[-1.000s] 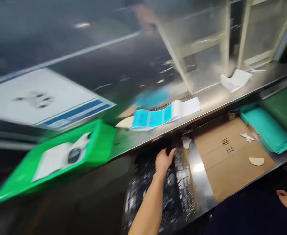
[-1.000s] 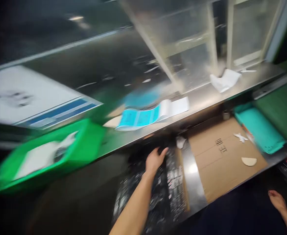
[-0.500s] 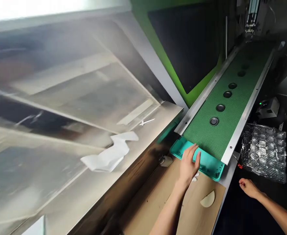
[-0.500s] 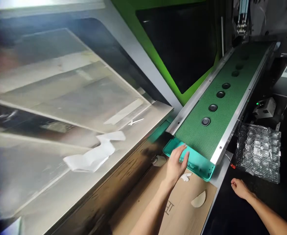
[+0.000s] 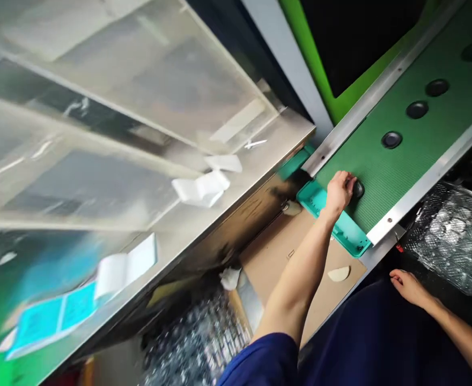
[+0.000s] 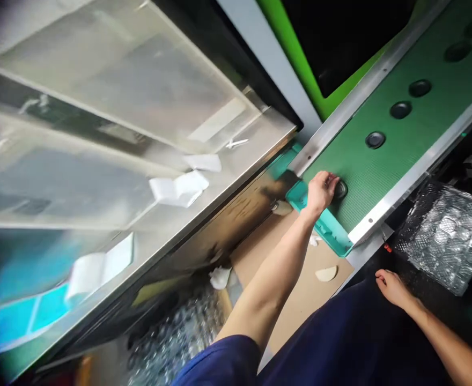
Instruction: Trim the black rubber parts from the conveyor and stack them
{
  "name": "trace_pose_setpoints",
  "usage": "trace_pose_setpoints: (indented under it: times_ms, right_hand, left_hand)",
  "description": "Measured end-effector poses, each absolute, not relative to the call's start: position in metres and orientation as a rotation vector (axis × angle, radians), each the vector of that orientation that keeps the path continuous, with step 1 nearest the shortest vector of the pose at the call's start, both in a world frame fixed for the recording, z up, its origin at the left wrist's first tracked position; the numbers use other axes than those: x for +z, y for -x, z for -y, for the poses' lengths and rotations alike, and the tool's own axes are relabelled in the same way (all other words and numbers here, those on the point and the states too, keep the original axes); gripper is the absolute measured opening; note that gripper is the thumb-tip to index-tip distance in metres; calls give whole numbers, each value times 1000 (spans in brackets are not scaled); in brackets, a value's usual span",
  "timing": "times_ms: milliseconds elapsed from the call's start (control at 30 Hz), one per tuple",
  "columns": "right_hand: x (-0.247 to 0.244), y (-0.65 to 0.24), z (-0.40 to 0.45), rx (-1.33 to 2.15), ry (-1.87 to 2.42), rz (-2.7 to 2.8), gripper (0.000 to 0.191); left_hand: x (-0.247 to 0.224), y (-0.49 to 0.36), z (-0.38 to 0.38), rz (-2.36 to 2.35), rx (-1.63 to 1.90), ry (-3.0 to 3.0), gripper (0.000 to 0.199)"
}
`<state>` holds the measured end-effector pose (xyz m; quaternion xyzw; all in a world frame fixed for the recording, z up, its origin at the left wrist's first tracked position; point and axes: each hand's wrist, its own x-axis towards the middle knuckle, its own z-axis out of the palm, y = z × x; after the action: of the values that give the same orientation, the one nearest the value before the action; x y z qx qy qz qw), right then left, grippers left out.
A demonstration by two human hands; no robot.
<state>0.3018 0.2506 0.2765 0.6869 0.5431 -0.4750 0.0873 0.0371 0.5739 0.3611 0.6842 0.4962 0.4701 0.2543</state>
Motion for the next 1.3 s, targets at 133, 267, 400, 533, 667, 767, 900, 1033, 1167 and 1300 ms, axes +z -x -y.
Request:
trace_pose_setpoints:
  times_ms: [133,267,400,533,667,767,900,1033,1167,1300]
  right_hand:
    - [283,-234,-285,-1413,-1680,-1922,49]
    - [262,-152,-300,-1151,-1398,-2192,48]
    - [229,-100,-304,-811,-1356,-2191,57]
    - [219,-71,-304,-787,-1379,-2120,65]
    - [231,-30,-282,-966,-1206,-2378,73]
    - [240,1,-257,-985,-985,-2500,67]
    - [238,24,-247,-824,-1039,-2444,58]
    - [239,29,-251,-727,-1129,-2438,60]
    - [248,29,-255,-724,-1070,-2495,60]
    - [252,26,-262,-682,-1262,-2397,58]
  left_hand:
    - [326,49,-492,-1624,1396,-1050,33]
    - [258,114,-343,-1454,1246,-194,59]
    - [208,134,-197,-1268,1194,242,76]
    - [188,134,-126,-1179,1286,489,48]
    - [182,138,-125,-1101,1378,613,25]
    - [189,139,-142,-987,1512,658,20]
    - [207,133,-166,-716,1566,725,21]
    - [216,127,-182,-590,1576,673,47]
    - [215,123,-194,-560,1561,672,47]
    - [211,121,-204,-605,1557,705,34]
